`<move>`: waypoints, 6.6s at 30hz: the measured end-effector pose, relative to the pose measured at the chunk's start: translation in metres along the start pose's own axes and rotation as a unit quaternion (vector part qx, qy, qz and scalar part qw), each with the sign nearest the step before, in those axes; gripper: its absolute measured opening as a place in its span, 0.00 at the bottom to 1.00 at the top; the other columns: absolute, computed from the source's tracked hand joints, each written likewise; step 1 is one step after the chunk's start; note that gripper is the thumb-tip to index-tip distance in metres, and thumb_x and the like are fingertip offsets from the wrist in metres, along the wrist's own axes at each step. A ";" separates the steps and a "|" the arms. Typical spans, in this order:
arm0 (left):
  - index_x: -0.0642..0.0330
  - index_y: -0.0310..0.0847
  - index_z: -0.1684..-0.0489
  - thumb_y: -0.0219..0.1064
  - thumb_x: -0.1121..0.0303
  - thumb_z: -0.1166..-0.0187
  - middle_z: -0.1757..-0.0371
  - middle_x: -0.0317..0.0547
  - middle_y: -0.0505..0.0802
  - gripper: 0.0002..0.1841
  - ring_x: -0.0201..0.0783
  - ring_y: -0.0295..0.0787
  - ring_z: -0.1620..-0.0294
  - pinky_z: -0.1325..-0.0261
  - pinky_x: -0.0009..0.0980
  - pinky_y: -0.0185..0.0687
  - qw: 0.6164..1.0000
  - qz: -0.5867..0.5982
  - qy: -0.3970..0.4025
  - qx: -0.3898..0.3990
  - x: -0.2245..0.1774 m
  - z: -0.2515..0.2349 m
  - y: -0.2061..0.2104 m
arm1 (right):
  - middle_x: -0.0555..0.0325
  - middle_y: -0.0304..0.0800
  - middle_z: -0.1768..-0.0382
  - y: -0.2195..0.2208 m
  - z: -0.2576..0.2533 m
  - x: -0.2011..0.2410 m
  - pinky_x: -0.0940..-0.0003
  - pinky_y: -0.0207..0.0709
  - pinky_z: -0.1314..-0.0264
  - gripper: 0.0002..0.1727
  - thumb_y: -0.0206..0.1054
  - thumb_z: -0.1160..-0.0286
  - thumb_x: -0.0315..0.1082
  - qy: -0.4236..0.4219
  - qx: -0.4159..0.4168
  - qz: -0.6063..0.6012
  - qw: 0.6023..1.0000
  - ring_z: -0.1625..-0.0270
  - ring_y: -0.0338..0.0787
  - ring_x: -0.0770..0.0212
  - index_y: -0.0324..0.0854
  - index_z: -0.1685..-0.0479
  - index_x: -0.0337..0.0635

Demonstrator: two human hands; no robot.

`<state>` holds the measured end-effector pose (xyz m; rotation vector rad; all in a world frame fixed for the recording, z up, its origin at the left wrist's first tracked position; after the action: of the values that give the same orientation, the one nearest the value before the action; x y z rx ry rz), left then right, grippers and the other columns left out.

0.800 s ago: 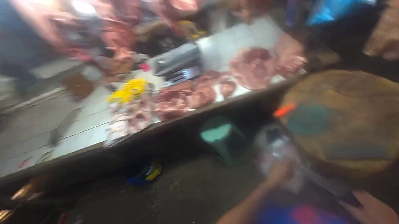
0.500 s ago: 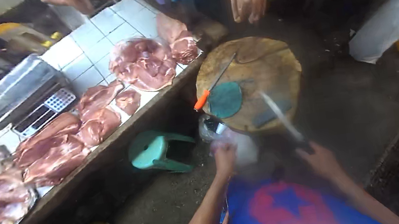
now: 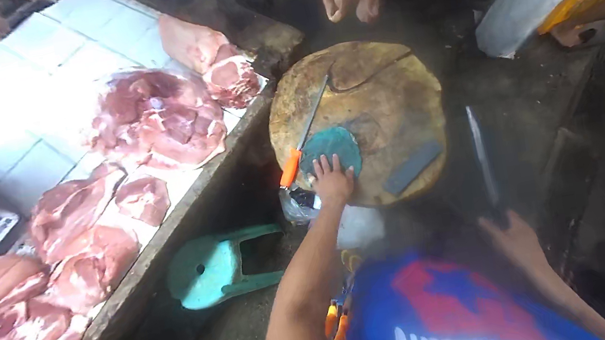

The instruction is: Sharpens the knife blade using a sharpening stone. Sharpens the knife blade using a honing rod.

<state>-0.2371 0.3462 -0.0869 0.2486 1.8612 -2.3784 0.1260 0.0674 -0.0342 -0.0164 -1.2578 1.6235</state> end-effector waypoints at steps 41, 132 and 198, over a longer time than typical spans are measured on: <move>0.59 0.63 0.10 0.47 0.32 0.15 0.07 0.54 0.63 0.44 0.51 0.47 0.03 0.04 0.58 0.34 0.930 -0.019 0.368 -0.005 -0.219 0.097 0.050 | 0.39 0.90 0.39 -0.053 -0.073 -0.028 0.33 0.83 0.46 0.23 0.66 0.17 0.48 -0.122 0.045 0.309 0.942 0.43 0.92 0.35 0.81 0.34 0.41; 0.54 0.58 0.07 0.39 0.21 0.23 0.06 0.45 0.63 0.52 0.44 0.43 0.02 0.04 0.60 0.24 0.965 -0.039 0.246 0.084 -0.170 0.109 0.030 | 0.39 0.92 0.46 -0.034 -0.071 0.016 0.30 0.81 0.43 0.19 0.66 0.22 0.45 -0.128 0.155 0.299 0.933 0.41 0.91 0.34 0.84 0.40 0.43; 0.58 0.65 0.11 0.40 0.35 0.11 0.10 0.52 0.70 0.40 0.50 0.53 0.05 0.04 0.60 0.38 0.953 -0.008 0.300 0.035 -0.048 0.003 -0.002 | 0.44 0.94 0.56 0.085 -0.055 0.124 0.32 0.84 0.52 0.18 0.69 0.26 0.47 -0.083 0.165 0.240 0.953 0.50 0.94 0.39 0.84 0.44 0.45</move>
<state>-0.1909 0.3428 -0.0749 1.0727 1.9863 -2.5738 0.0397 0.2005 -0.0539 0.0246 -1.1446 2.2845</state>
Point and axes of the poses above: each hand's wrist, its own z-axis away from the middle knuckle, its own y-axis out of the palm, x = y × z, the point moved 5 cm from there along -z, towards the middle knuckle
